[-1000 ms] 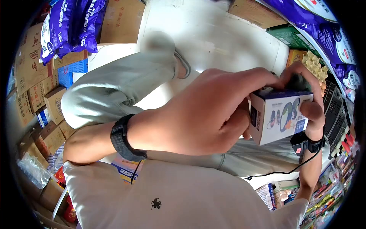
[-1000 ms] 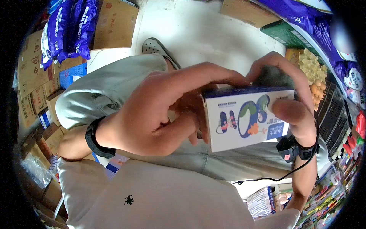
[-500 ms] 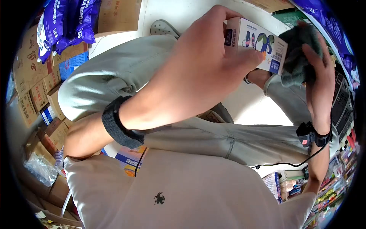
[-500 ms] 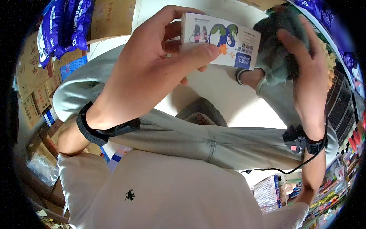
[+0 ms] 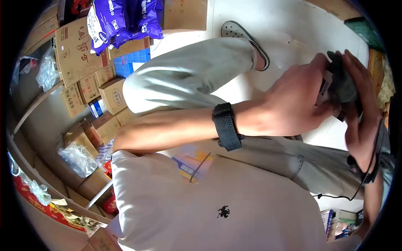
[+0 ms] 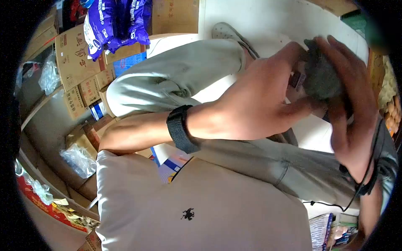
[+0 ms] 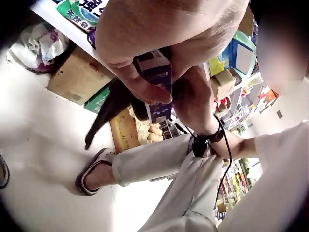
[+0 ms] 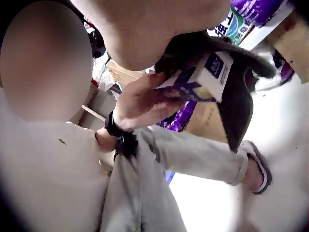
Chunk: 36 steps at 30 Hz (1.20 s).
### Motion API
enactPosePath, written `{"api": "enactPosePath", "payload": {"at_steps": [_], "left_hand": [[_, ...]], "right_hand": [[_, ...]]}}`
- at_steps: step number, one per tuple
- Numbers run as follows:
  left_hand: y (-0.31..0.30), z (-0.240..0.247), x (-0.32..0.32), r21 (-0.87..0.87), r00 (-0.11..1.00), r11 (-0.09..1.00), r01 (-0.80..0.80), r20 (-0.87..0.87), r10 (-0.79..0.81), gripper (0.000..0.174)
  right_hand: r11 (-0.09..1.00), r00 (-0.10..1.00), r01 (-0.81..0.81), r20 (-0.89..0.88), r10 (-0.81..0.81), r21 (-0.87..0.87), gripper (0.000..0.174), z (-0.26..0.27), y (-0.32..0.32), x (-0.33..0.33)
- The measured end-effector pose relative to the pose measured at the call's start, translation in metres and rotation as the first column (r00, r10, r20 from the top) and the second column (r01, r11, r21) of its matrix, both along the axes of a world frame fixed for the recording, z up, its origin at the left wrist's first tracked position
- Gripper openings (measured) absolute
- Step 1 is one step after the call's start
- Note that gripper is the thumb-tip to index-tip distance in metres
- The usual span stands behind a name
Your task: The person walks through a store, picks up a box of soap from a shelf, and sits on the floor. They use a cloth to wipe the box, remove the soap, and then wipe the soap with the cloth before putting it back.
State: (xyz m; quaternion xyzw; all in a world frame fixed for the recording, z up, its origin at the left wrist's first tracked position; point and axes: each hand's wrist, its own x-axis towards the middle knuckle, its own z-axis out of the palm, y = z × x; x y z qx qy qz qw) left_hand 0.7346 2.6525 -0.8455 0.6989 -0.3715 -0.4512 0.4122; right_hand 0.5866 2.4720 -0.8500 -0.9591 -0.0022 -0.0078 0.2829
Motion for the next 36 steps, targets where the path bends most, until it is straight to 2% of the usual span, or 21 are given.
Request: {"api": "enactPosePath", "payload": {"at_steps": [2, 3, 6, 7, 8, 9, 10, 13, 14, 17, 18, 19, 21, 22, 24, 25, 28, 31, 33, 35, 36], "left_hand": [[0.0, 0.006, 0.002, -0.033, 0.999, 0.999, 0.023, -0.024, -0.024, 0.05], [-0.001, 0.006, 0.002, -0.056, 0.999, 0.998, 0.033, -0.037, -0.035, 0.049], [-0.007, -0.002, 0.001, -0.339, 0.997, 0.94, 0.031, 0.083, -0.002, 0.048], [-0.007, -0.001, 0.003, -0.331, 0.998, 0.944, 0.015, 0.058, 0.004, 0.048], [-0.009, 0.004, 0.006, -0.322, 0.999, 0.947, 0.0, 0.032, 0.011, 0.048], [-0.01, 0.009, 0.01, -0.314, 1.0, 0.949, -0.016, 0.006, 0.019, 0.048], [-0.014, 0.031, 0.019, -0.217, 0.998, 0.976, -0.028, -0.059, 0.016, 0.049], [-0.024, 0.031, 0.022, -0.202, 0.963, 0.972, -0.119, -0.261, 0.063, 0.048], [-0.026, 0.025, 0.019, -0.206, 0.941, 0.967, -0.151, -0.329, 0.077, 0.047], [-0.03, 0.016, 0.019, -0.215, 0.856, 0.948, -0.235, -0.508, 0.097, 0.046], [-0.032, 0.014, 0.02, -0.216, 0.831, 0.942, -0.256, -0.547, 0.101, 0.046], [-0.033, 0.013, 0.021, -0.22, 0.811, 0.936, -0.273, -0.576, 0.101, 0.046], [-0.035, 0.01, 0.021, -0.224, 0.782, 0.927, -0.3, -0.615, 0.105, 0.045], [-0.036, 0.008, 0.022, -0.219, 0.769, 0.924, -0.313, -0.629, 0.112, 0.045], [-0.032, 0.006, 0.021, -0.167, 0.738, 0.924, -0.344, -0.656, 0.156, 0.044], [-0.022, 0.009, 0.02, -0.036, 0.655, 0.921, -0.388, -0.714, 0.248, 0.048], [-0.026, 0.016, 0.016, 0.003, 0.774, 0.95, -0.312, -0.58, 0.256, 0.047], [-0.027, 0.024, 0.011, -0.05, 0.866, 0.963, -0.265, -0.452, 0.215, 0.049], [-0.028, 0.029, 0.011, -0.078, 0.86, 0.954, -0.291, -0.457, 0.225, 0.052], [-0.029, 0.027, 0.009, -0.157, 0.885, 0.938, -0.309, -0.408, 0.224, 0.045], [-0.031, 0.029, 0.007, -0.13, 0.861, 0.919, -0.371, -0.419, 0.288, 0.043]], "right_hand": [[0.956, 0.999, 0.042, -0.016, -0.039, 0.291, 0.057, -0.011, -0.009, 0.001], [0.948, 0.998, 0.061, -0.005, -0.062, 0.313, 0.054, -0.016, -0.017, -0.005], [0.988, 0.981, 0.157, 0.111, -0.156, 0.006, 0.047, -0.041, -0.038, -0.035], [0.989, 0.959, 0.126, 0.266, -0.101, -0.077, 0.042, -0.048, -0.042, -0.032], [0.977, 0.909, 0.126, 0.414, -0.044, -0.172, 0.037, -0.055, -0.046, -0.029], [0.987, 0.779, 0.156, 0.617, -0.111, -0.02, 0.031, -0.077, -0.035, -0.004], [0.98, 0.603, 0.148, 0.772, -0.198, 0.135, 0.029, -0.099, -0.023, 0.021], [0.931, 0.851, -0.283, 0.509, 0.132, 0.23, 0.027, -0.061, -0.066, 0.02], [0.895, 0.94, -0.186, 0.339, 0.042, 0.405, 0.029, -0.058, -0.07, 0.017], [0.928, 0.796, 0.031, 0.552, -0.248, 0.372, 0.043, -0.073, -0.041, 0.025], [0.806, 0.898, 0.095, 0.3, -0.323, 0.584, 0.044, -0.048, -0.04, 0.021], [0.73, 0.912, 0.242, 0.108, -0.397, 0.639, 0.041, -0.028, -0.034, 0.018], [0.53, 0.821, 0.547, -0.293, -0.491, 0.648, 0.039, 0.014, -0.021, 0.014], [0.634, 0.846, 0.513, -0.219, -0.486, 0.579, 0.041, -0.013, -0.044, -0.019], [0.674, 0.874, 0.463, -0.171, -0.454, 0.575, 0.047, -0.02, -0.037, -0.024], [0.693, 0.887, 0.437, -0.147, -0.438, 0.573, 0.05, -0.024, -0.033, -0.026], [0.113, 0.745, 0.529, -0.397, -0.536, 0.841, 0.044, -0.042, -0.015, -0.029], [0.161, 0.748, 0.594, -0.468, -0.47, 0.788, 0.043, -0.026, -0.027, -0.017], [0.123, 0.745, 0.602, -0.5, -0.441, 0.789, 0.046, -0.017, -0.03, -0.014], [0.039, 0.74, 0.607, -0.546, -0.393, 0.794, 0.051, -0.013, -0.031, -0.012], [0.077, 0.759, 0.598, -0.533, -0.374, 0.798, 0.052, -0.01, -0.034, -0.012]]}}
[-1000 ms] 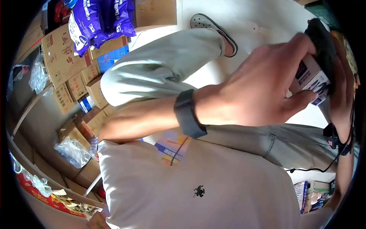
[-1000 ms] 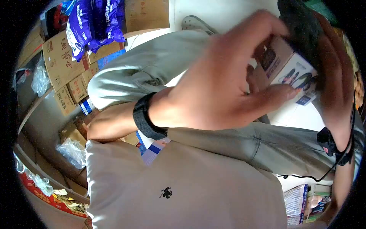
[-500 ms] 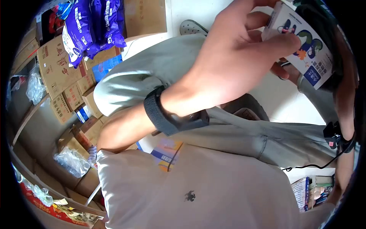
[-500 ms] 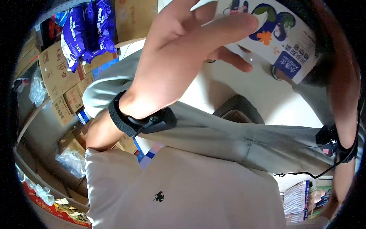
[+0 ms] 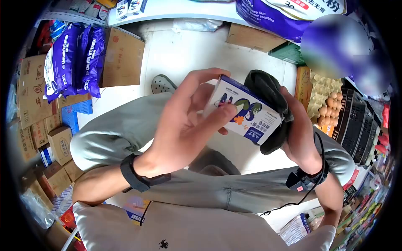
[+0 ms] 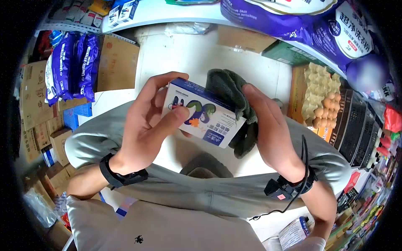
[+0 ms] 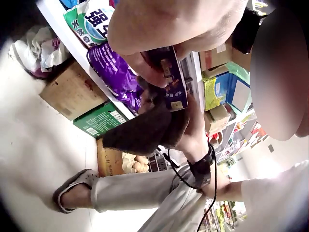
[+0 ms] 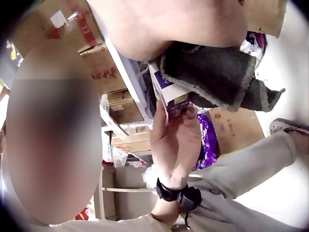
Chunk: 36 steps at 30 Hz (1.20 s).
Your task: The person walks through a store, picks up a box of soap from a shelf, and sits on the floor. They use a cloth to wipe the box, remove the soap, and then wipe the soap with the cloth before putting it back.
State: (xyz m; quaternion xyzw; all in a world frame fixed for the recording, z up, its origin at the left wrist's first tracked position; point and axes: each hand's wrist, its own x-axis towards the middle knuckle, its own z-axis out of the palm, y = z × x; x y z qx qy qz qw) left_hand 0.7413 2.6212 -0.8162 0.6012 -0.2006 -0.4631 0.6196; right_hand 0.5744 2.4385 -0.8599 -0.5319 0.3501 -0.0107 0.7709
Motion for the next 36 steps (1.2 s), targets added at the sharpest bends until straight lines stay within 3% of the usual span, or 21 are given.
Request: {"api": "enactPosePath", "payload": {"at_steps": [2, 4, 6, 7, 9, 10, 11, 13, 15, 17, 19, 20, 24, 27, 29, 31, 32, 33, 35, 36], "left_hand": [[-0.007, 0.002, -0.004, 0.047, 0.992, 0.992, -0.119, -0.045, 0.121, 0.04], [-0.003, -0.001, 0.015, 0.07, 0.963, 0.989, -0.132, -0.226, 0.145, 0.033], [0.004, -0.004, 0.026, 0.134, 0.926, 0.98, -0.148, -0.329, 0.185, 0.032], [0.004, -0.005, 0.025, 0.147, 0.94, 0.976, -0.158, -0.281, 0.195, 0.034], [0.0, -0.01, 0.018, 0.133, 0.964, 0.976, -0.173, -0.182, 0.196, 0.037], [0.0, -0.016, 0.014, 0.087, 0.982, 0.988, -0.13, -0.123, 0.14, 0.042], [-0.001, -0.014, 0.012, 0.132, 0.993, 0.985, -0.113, -0.027, 0.117, 0.044], [-0.004, -0.013, 0.01, 0.064, 0.989, 0.995, -0.07, -0.125, 0.078, 0.042], [-0.003, -0.014, 0.008, 0.054, 0.995, 0.998, 0.02, -0.097, -0.014, 0.039], [-0.005, -0.01, 0.013, 0.27, 0.983, 0.945, 0.184, -0.029, -0.183, 0.035], [-0.007, 0.0, 0.015, 0.232, 0.976, 0.96, 0.154, 0.117, -0.185, 0.032], [-0.006, -0.004, 0.023, 0.162, 0.949, 0.973, 0.163, 0.242, -0.199, 0.031], [-0.023, 0.045, 0.107, 0.24, 0.743, 0.964, 0.115, 0.624, -0.244, 0.03], [-0.034, 0.036, 0.21, 0.275, 0.69, 0.952, 0.135, 0.663, -0.29, 0.035], [-0.04, 0.006, 0.271, 0.421, 0.704, 0.905, -0.059, 0.661, -0.261, 0.038], [-0.042, -0.03, 0.327, 0.51, 0.553, 0.832, -0.219, 0.767, -0.325, 0.055], [-0.045, -0.051, 0.352, 0.459, 0.537, 0.843, -0.28, 0.803, -0.26, 0.054], [-0.048, -0.077, 0.38, 0.408, 0.518, 0.85, -0.333, 0.833, -0.196, 0.054], [-0.046, -0.083, 0.385, 0.292, 0.501, 0.804, -0.517, 0.865, 0.008, 0.066], [-0.049, -0.09, 0.377, 0.127, 0.378, 0.812, -0.57, 0.918, 0.122, 0.08]], "right_hand": [[0.988, 0.993, -0.111, 0.022, 0.114, -0.107, 0.053, 0.008, -0.009, 0.001], [0.999, 0.997, -0.048, 0.063, 0.047, 0.019, 0.048, 0.029, -0.006, 0.009], [0.96, 0.983, 0.099, 0.123, -0.135, 0.263, 0.044, 0.043, -0.005, 0.015], [0.95, 0.969, 0.113, 0.181, -0.171, 0.292, 0.045, 0.046, -0.01, 0.015], [0.98, 0.966, 0.172, 0.177, -0.188, 0.103, 0.054, 0.048, -0.011, 0.018], [0.992, 0.972, 0.122, 0.198, -0.126, 0.034, 0.055, 0.04, -0.015, 0.014], [0.994, 0.987, 0.106, 0.122, -0.105, -0.002, 0.054, 0.027, -0.013, 0.008], [0.993, 0.992, 0.121, -0.033, -0.121, -0.004, 0.054, 0.008, 0.002, -0.001], [0.988, 0.986, -0.155, 0.071, 0.153, 0.018, 0.062, 0.018, 0.017, 0.007], [0.961, 0.961, -0.273, 0.057, 0.27, 0.051, 0.06, 0.012, 0.031, 0.002], [0.946, 0.948, -0.319, 0.038, 0.317, 0.062, 0.05, 0.011, 0.03, 0.002], [0.956, 0.956, -0.292, 0.043, 0.291, 0.023, 0.047, 0.017, 0.027, 0.004], [0.999, 0.997, -0.044, 0.059, 0.042, 0.027, 0.036, 0.027, 0.014, 0.012], [0.995, 0.998, 0.019, 0.056, -0.025, 0.099, 0.034, 0.043, 0.012, 0.019], [0.999, 0.999, -0.053, -0.012, 0.053, 0.013, 0.034, 0.036, 0.015, 0.02], [0.982, 0.984, -0.132, -0.135, 0.114, -0.136, 0.034, 0.027, 0.014, 0.015], [0.987, 0.989, -0.146, -0.002, 0.147, -0.063, 0.035, 0.007, 0.012, 0.01], [0.96, 0.981, -0.192, -0.029, 0.19, -0.202, 0.033, 0.002, 0.01, 0.01], [0.971, 0.982, -0.178, 0.031, 0.185, -0.163, 0.032, 0.007, 0.006, 0.015], [0.976, 0.987, -0.148, 0.046, 0.157, -0.16, 0.031, 0.008, 0.001, 0.017]]}}
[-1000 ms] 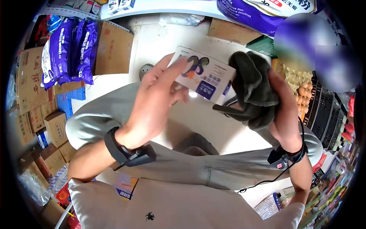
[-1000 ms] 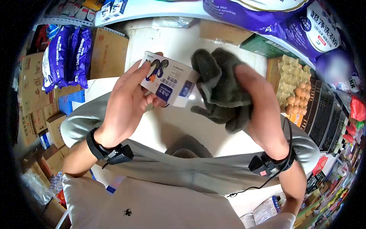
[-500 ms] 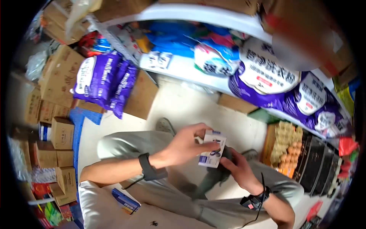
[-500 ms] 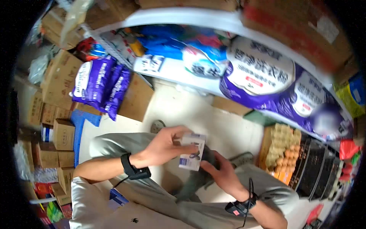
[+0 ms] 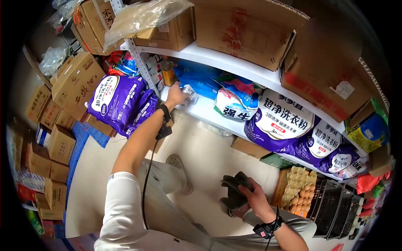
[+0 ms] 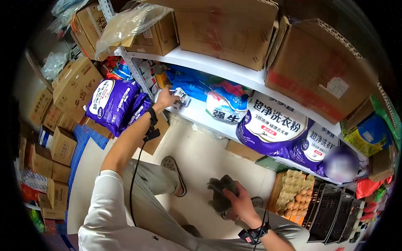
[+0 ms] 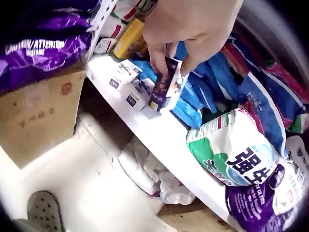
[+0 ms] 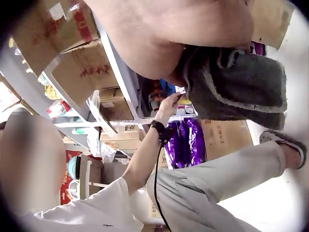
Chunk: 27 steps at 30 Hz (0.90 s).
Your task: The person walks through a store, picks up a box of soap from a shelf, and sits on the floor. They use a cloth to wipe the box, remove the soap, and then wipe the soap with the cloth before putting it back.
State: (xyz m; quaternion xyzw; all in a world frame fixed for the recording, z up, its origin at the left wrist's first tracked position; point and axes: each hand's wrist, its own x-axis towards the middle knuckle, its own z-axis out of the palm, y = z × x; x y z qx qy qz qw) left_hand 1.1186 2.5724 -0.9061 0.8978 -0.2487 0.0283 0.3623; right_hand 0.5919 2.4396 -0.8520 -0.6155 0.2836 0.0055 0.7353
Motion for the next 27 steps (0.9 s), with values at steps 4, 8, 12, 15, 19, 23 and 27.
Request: {"api": "enactPosePath", "payload": {"at_steps": [4, 8, 12, 15, 19, 23, 27], "left_hand": [[-0.004, 0.011, -0.021, -0.003, 0.967, 1.0, -0.025, -0.255, 0.024, 0.112], [-0.002, -0.003, -0.021, 0.305, 0.986, 0.952, 0.026, -0.166, 0.027, 0.113], [-0.018, 0.035, -0.071, 0.455, 0.971, 0.864, 0.216, -0.006, -0.239, 0.083], [-0.034, 0.065, -0.112, 0.359, 0.912, 0.839, 0.409, -0.123, -0.392, 0.068], [-0.07, 0.074, -0.174, 0.124, 0.725, 0.714, 0.689, -0.128, -0.677, 0.055], [-0.073, 0.139, -0.265, -0.023, 0.451, 0.477, 0.879, -0.284, -0.846, 0.054], [-0.072, 0.12, -0.302, -0.014, 0.315, 0.327, 0.945, -0.229, -0.921, 0.057]], "right_hand": [[0.976, 0.993, 0.117, -0.005, -0.119, 0.182, 0.028, 0.002, -0.006, 0.006], [0.958, 0.989, 0.147, -0.007, -0.15, 0.247, 0.028, 0.011, -0.006, 0.007], [0.95, 0.994, 0.111, -0.023, -0.109, 0.292, 0.033, 0.02, 0.007, 0.01], [0.994, 0.982, 0.104, -0.153, -0.107, -0.029, 0.046, -0.008, 0.011, 0.0], [0.975, 0.973, 0.214, -0.103, -0.207, 0.066, 0.052, -0.032, 0.012, -0.011], [0.905, 0.921, 0.376, 0.029, -0.389, 0.2, 0.053, 0.021, -0.008, 0.022], [0.84, 0.858, 0.478, 0.072, -0.509, 0.257, 0.044, 0.042, -0.022, 0.028]]}}
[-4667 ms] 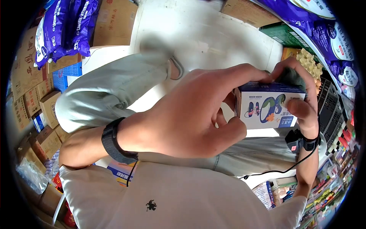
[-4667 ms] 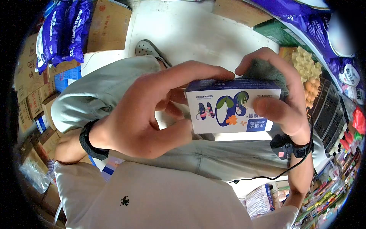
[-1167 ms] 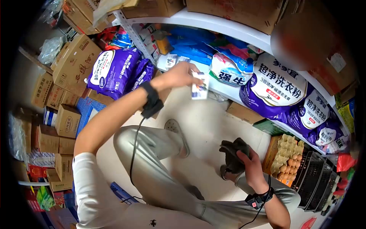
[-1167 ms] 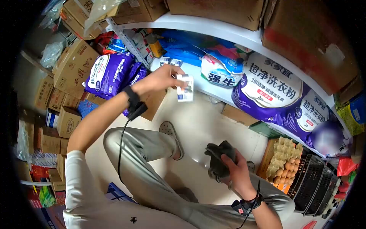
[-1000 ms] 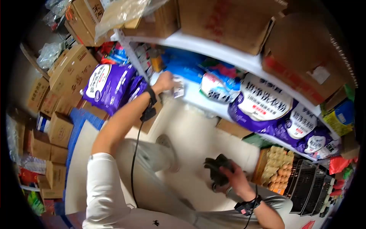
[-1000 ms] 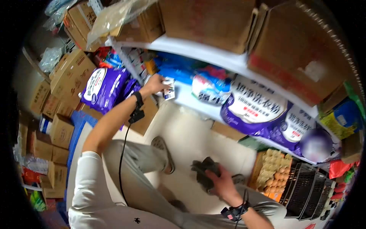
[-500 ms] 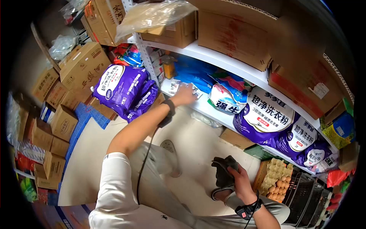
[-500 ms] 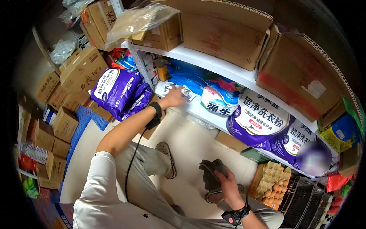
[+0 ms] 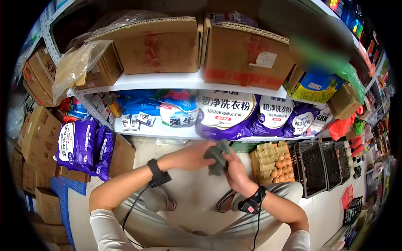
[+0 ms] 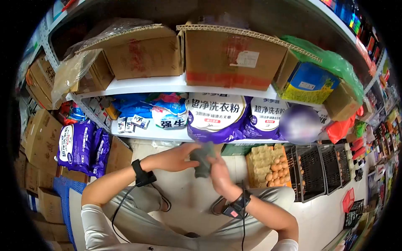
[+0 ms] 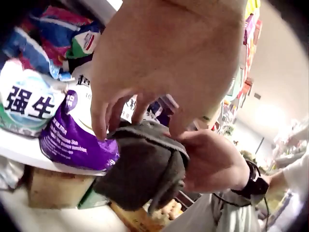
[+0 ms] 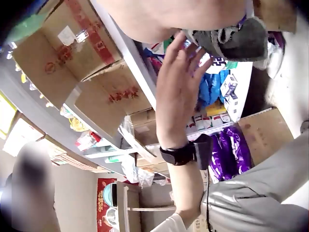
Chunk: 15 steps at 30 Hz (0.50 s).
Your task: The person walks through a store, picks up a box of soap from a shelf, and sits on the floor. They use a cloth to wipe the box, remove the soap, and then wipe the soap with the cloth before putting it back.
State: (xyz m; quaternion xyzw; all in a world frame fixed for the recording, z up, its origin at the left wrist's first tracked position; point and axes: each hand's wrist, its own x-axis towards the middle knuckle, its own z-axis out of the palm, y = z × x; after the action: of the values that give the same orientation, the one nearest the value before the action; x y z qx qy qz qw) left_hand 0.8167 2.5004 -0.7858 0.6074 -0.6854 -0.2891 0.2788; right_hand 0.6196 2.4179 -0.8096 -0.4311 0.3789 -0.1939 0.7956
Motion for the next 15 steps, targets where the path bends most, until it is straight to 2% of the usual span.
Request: {"api": "enactPosePath", "payload": {"at_steps": [1, 2, 3, 4, 6, 7, 8, 11, 13, 15], "left_hand": [[-0.006, -0.009, 0.003, 0.011, 0.997, 0.999, 0.039, -0.063, -0.038, 0.056], [-0.009, -0.019, 0.009, 0.025, 0.991, 0.998, 0.055, -0.123, -0.052, 0.055], [-0.019, -0.03, 0.02, 0.185, 0.942, 0.974, 0.128, -0.33, -0.061, 0.052], [-0.026, -0.041, 0.036, 0.312, 0.847, 0.931, 0.192, -0.532, 0.004, 0.05], [-0.028, -0.053, 0.071, 0.399, 0.789, 0.894, 0.202, -0.608, 0.093, 0.044], [-0.026, -0.056, 0.081, 0.45, 0.759, 0.89, 0.071, -0.604, 0.244, 0.043], [-0.026, -0.057, 0.089, 0.49, 0.716, 0.871, -0.033, -0.596, 0.363, 0.041], [-0.024, -0.057, 0.11, 0.556, 0.623, 0.804, -0.208, -0.558, 0.548, 0.047], [-0.022, -0.057, 0.11, 0.548, 0.59, 0.789, -0.279, -0.55, 0.591, 0.051], [-0.026, -0.053, 0.097, 0.562, 0.539, 0.78, -0.274, -0.582, 0.609, 0.053]], "right_hand": [[0.999, 0.997, 0.038, 0.072, -0.038, -0.005, 0.04, 0.008, 0.0, 0.0], [0.998, 0.998, 0.058, -0.029, -0.058, 0.017, 0.033, -0.01, -0.008, -0.004], [0.996, 0.996, 0.076, -0.054, -0.073, 0.054, 0.029, -0.014, -0.014, -0.009], [0.993, 0.993, 0.069, -0.098, -0.06, 0.094, 0.028, 0.014, -0.006, -0.006], [0.991, 0.997, -0.04, 0.07, 0.032, 0.125, 0.045, 0.009, -0.009, -0.008], [0.99, 0.999, 0.006, 0.04, -0.012, 0.141, 0.054, 0.001, -0.013, -0.009], [0.993, 0.999, -0.031, 0.03, 0.028, 0.111, 0.056, 0.0, -0.015, -0.011], [0.993, 0.998, -0.058, 0.021, 0.056, 0.103, 0.057, 0.002, -0.013, -0.012], [0.993, 0.998, -0.065, 0.022, 0.063, 0.1, 0.057, 0.005, -0.009, -0.01], [0.997, 0.998, -0.061, -0.03, 0.063, 0.054, 0.058, -0.004, -0.01, -0.007]]}}
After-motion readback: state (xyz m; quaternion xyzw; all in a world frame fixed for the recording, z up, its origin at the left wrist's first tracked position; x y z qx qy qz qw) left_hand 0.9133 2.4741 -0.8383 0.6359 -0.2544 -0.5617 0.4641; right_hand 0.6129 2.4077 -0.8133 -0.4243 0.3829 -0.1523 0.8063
